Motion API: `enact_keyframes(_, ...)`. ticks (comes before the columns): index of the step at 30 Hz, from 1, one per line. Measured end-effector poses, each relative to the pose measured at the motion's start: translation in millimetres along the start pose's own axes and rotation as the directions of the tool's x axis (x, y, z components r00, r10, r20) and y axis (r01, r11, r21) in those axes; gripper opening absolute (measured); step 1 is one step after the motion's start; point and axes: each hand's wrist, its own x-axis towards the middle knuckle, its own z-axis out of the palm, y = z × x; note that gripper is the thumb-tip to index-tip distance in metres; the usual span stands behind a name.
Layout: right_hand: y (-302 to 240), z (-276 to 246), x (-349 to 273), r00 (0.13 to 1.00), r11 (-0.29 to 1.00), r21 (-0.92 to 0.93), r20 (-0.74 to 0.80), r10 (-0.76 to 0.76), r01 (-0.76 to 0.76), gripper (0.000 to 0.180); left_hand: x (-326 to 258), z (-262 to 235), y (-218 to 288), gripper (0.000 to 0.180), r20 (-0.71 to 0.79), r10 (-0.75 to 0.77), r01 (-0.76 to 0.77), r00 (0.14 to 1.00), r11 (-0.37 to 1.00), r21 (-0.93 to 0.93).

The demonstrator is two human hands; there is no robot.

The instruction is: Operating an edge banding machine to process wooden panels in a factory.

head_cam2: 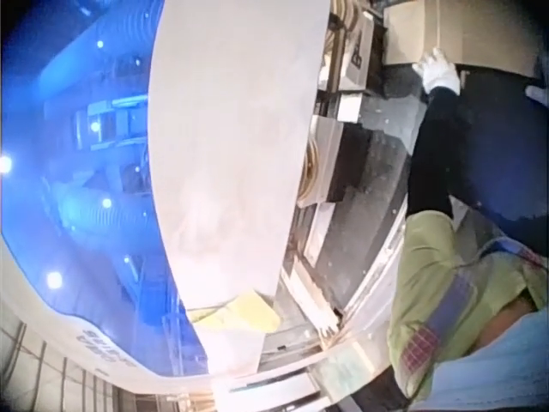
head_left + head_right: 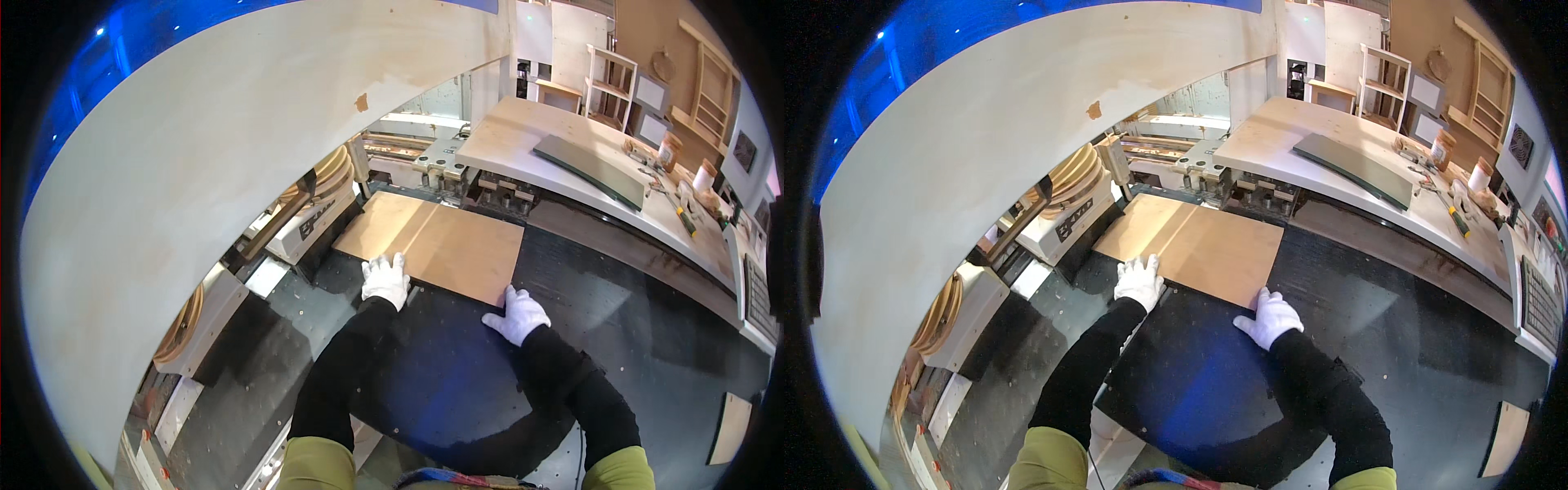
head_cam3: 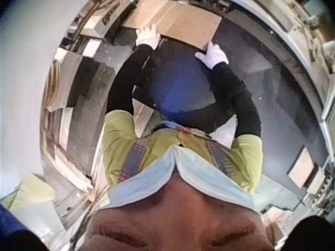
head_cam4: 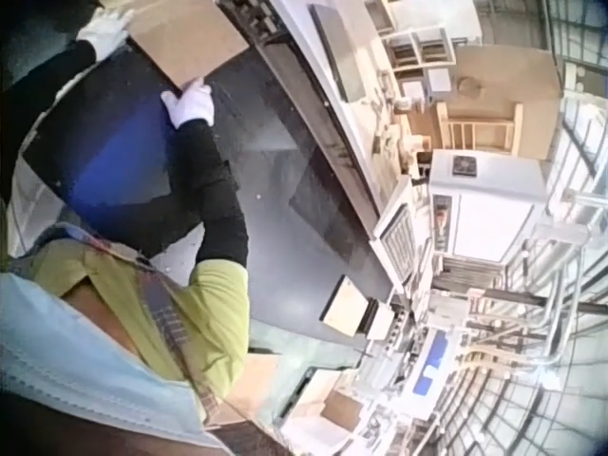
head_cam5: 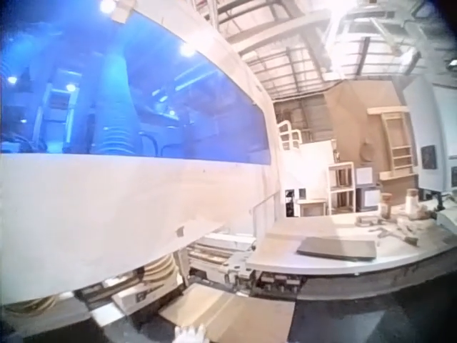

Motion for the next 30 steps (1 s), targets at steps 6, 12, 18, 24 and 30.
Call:
enact_keyframes(6, 2, 27, 36, 0.984, 0.988, 0.098, -0.118, 0.134, -0.123, 0.045, 41, 20, -8, 0.049, -0.002, 0.041, -0.041, 0.999, 0.998, -0.038)
enact_keyframes(12, 10, 28, 71, 0.958, 0.962, 0.192, -0.172, 0.23, -0.196, 0.045, 93, 51, -1, 0.049, 0.074, -0.026, 0.037, 0.997, 0.988, -0.152)
enact_keyframes(18, 8, 25, 73, 0.959, 0.951, 0.224, -0.138, 0.248, -0.213, 0.045, 112, 67, -7, 0.062, 0.061, -0.117, 0.129, 0.991, 0.958, -0.258)
enact_keyframes(24, 6, 23, 73, 0.954, 0.942, 0.275, -0.171, 0.245, -0.192, 0.046, 94, 47, 5, 0.049, -0.014, 0.022, -0.023, 1.0, 0.998, -0.057)
enact_keyframes(30, 4, 22, 72, 0.944, 0.933, 0.248, -0.136, 0.301, -0.261, 0.045, 87, 47, 20, 0.031, -0.172, 0.017, -0.011, 0.985, 0.999, 0.039)
